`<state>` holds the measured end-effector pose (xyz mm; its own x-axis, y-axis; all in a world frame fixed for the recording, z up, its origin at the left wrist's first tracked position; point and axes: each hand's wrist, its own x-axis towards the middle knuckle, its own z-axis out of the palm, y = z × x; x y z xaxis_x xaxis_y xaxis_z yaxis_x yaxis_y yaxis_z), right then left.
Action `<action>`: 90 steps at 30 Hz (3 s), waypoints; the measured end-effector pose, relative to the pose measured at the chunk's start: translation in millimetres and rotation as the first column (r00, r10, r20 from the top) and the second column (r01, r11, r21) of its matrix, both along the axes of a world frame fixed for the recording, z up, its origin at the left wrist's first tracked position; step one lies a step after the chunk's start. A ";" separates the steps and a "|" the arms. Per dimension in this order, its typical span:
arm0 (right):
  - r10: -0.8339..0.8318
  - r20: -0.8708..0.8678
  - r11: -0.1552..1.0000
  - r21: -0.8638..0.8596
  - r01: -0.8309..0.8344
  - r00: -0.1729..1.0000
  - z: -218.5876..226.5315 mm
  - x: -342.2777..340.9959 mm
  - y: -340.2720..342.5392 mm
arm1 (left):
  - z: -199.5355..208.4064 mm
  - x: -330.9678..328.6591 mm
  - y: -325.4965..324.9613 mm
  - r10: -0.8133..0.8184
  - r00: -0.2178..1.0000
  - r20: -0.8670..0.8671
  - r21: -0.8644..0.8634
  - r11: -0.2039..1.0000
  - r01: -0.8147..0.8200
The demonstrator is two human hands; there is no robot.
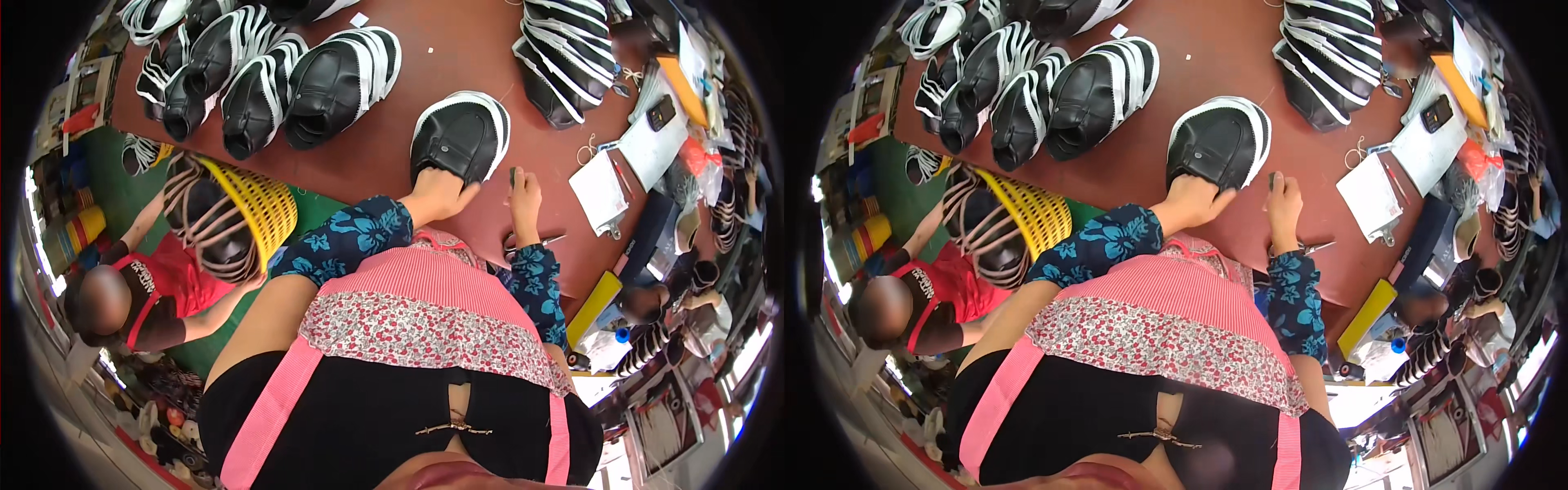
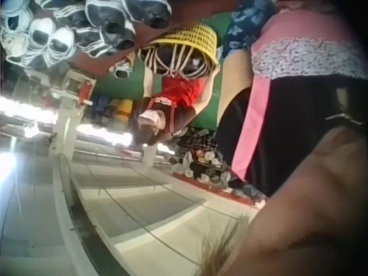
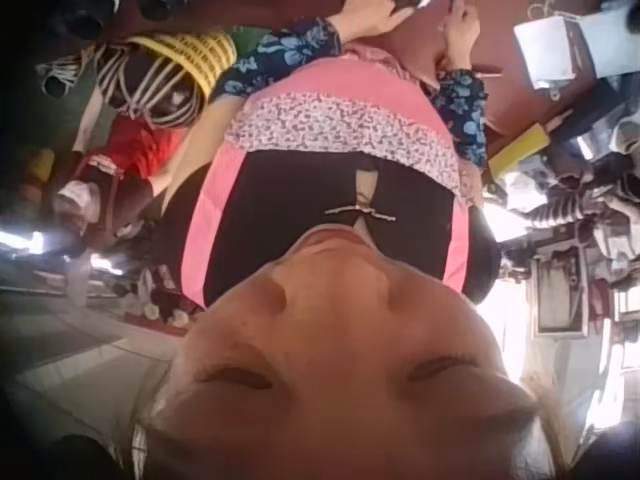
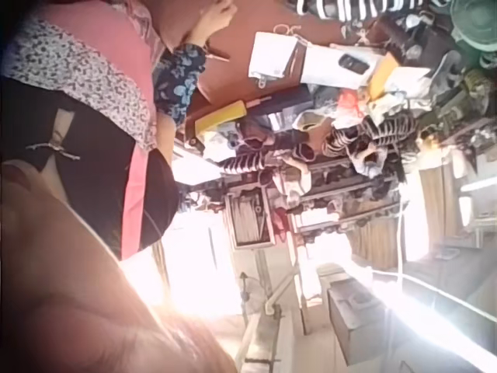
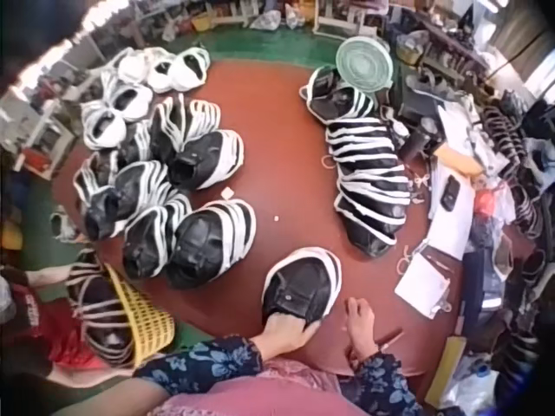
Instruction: Manually assemble and inspect shoe upper components at a factory workbench.
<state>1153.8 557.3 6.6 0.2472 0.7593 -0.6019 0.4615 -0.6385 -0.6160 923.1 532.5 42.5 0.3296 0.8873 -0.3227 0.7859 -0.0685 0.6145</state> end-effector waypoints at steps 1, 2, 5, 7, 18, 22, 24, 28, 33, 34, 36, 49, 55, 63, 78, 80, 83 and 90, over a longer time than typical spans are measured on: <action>0.111 -0.005 0.975 0.192 -0.108 0.994 -0.2 -4.0 8.5 | -16.1 -0.9 -12.4 -0.091 0.991 -0.097 0.067 0.993 0.098; 0.221 0.008 0.903 0.377 -0.208 0.975 -0.4 -8.4 16.5 | -32.3 1.7 -22.5 -0.068 0.993 -0.099 0.071 0.995 0.075; 0.650 0.158 0.572 0.542 -0.615 0.744 21.0 -83.8 42.6 | -47.7 14.2 -17.7 -0.172 0.983 -0.060 -0.028 0.985 0.170; 0.777 0.332 0.498 0.195 -0.845 0.535 39.3 -148.7 55.2 | -81.4 18.9 -17.0 -0.110 0.970 0.217 0.481 0.877 -0.008; 0.262 -0.300 0.961 -0.008 -0.277 0.917 40.8 10.1 55.7 | 14.2 -35.2 -12.0 -0.034 0.996 0.080 -0.100 0.994 0.042; -0.129 -0.471 0.990 -0.019 0.136 0.873 -3.0 47.1 28.0 | 46.5 -84.1 -43.0 0.780 0.307 0.545 -0.743 0.619 -0.255; -0.114 -0.595 0.992 -0.025 0.124 0.796 -15.2 30.4 19.9 | 47.2 -107.3 -60.0 0.830 0.278 0.483 -0.791 0.550 -0.268; -0.126 -0.693 0.991 -0.053 0.125 0.709 -40.9 7.9 16.2 | 36.2 -108.0 -84.8 0.914 -0.019 0.404 -0.870 0.378 -0.317; -0.152 -0.681 0.987 -0.070 0.143 0.716 -45.7 -0.9 15.5 | 53.3 -88.9 -78.3 0.918 -0.055 0.393 -0.866 0.349 -0.358; -0.177 -0.691 0.983 -0.086 0.164 0.701 -40.0 -3.6 12.3 | 53.9 -86.8 -76.5 0.911 0.038 0.410 -0.842 0.395 -0.368; -0.149 -0.628 0.985 -0.022 0.174 0.764 -14.7 -19.8 1.4 | 53.6 -71.3 -74.5 0.908 0.260 0.329 -0.805 0.413 -0.426; -0.257 -0.500 0.911 0.160 0.380 0.827 -47.4 5.3 31.0 | 54.0 -126.3 -76.4 0.935 -0.149 0.323 -0.925 0.278 -0.261; -0.173 -0.589 0.954 0.101 0.284 0.790 -47.0 -3.4 55.9 | 56.4 -107.5 -73.0 0.919 -0.105 0.381 -0.905 0.347 -0.246; -0.022 -0.522 0.964 0.215 0.157 0.852 -10.1 -42.7 13.0 | 58.0 -81.3 -63.1 0.774 0.404 0.488 -0.672 0.628 -0.392; -0.217 -0.812 0.966 -0.097 0.240 0.543 -67.6 8.4 68.4 | 62.5 -94.8 -76.2 0.780 0.335 0.528 -0.670 0.625 -0.400; -0.300 -0.865 0.927 -0.164 0.337 0.403 -60.9 -6.6 60.8 | 65.1 -85.3 -80.5 0.615 0.645 0.454 -0.411 0.787 -0.461; -0.283 -0.858 0.895 -0.076 0.440 0.428 -87.4 15.5 43.2 | 92.5 -100.2 -83.7 0.191 0.931 0.310 0.154 0.957 -0.248; -0.359 -0.859 0.896 -0.209 0.391 0.365 -59.8 20.5 39.1 | 44.1 -251.4 -104.7 0.078 0.836 -0.543 0.241 0.968 0.066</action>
<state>1174.3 596.4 -53.2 -0.1209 0.7482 -0.6524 -0.6015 -0.5780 -0.5514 671.7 427.8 86.7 0.1583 0.9614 -0.2250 0.9873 -0.1505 0.0517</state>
